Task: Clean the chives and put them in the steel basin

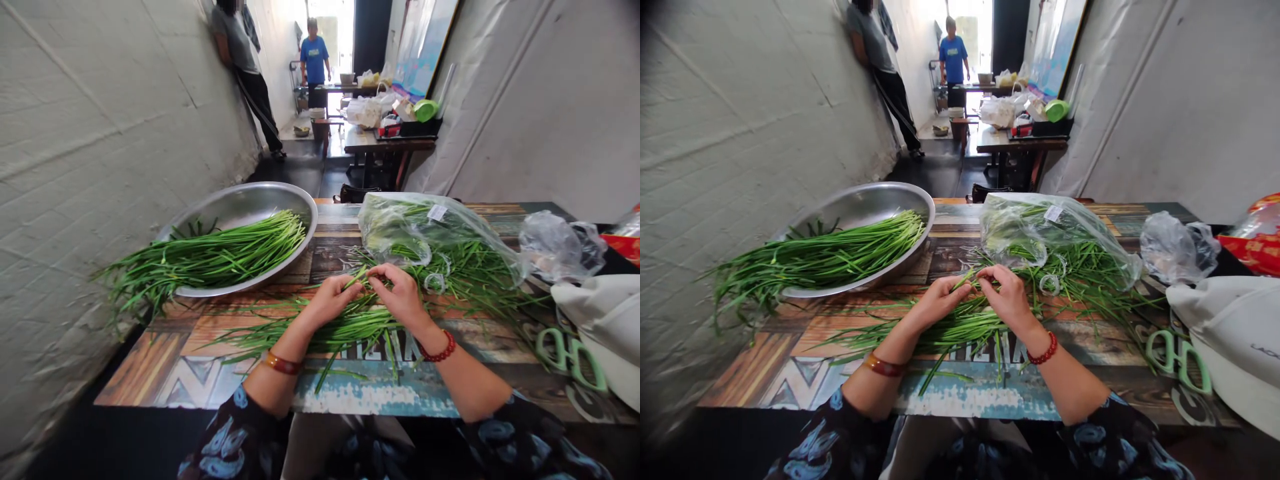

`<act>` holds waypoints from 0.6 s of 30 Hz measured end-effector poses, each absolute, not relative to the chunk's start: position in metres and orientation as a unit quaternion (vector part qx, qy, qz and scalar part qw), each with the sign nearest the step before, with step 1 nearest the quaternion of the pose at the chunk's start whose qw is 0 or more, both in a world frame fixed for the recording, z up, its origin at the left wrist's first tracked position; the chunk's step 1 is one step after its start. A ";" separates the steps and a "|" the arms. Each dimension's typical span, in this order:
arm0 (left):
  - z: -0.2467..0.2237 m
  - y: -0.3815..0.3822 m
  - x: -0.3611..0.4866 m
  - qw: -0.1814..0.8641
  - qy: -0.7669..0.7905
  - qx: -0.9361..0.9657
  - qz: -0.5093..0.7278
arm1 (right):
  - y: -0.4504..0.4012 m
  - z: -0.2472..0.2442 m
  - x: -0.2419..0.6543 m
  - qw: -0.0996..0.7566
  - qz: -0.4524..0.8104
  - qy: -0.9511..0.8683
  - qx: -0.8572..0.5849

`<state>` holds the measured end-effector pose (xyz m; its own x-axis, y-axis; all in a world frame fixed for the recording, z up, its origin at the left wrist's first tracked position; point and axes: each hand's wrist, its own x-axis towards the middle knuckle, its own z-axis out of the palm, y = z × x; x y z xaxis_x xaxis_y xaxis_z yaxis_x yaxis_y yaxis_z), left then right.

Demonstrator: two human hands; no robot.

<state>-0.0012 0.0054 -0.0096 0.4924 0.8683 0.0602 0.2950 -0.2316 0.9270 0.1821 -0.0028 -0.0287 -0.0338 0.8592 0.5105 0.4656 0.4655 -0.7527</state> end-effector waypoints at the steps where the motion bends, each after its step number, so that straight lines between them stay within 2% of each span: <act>1: -0.008 0.004 -0.001 0.494 0.402 0.712 0.295 | -0.003 -0.028 0.182 0.505 0.204 -0.688 -0.479; 6: -0.006 0.003 -0.002 0.551 0.394 0.681 0.279 | -0.004 -0.028 0.180 0.518 0.235 -0.678 -0.466; 18: -0.004 0.005 -0.002 0.577 0.395 0.664 0.263 | -0.001 -0.033 0.168 0.569 0.241 -0.615 -0.490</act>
<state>-0.0023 0.0048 -0.0041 0.5493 0.8288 -0.1062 0.2204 -0.0211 0.9752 0.1678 -0.0008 -0.0331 0.1266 0.8767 0.4642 0.3294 0.4042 -0.8533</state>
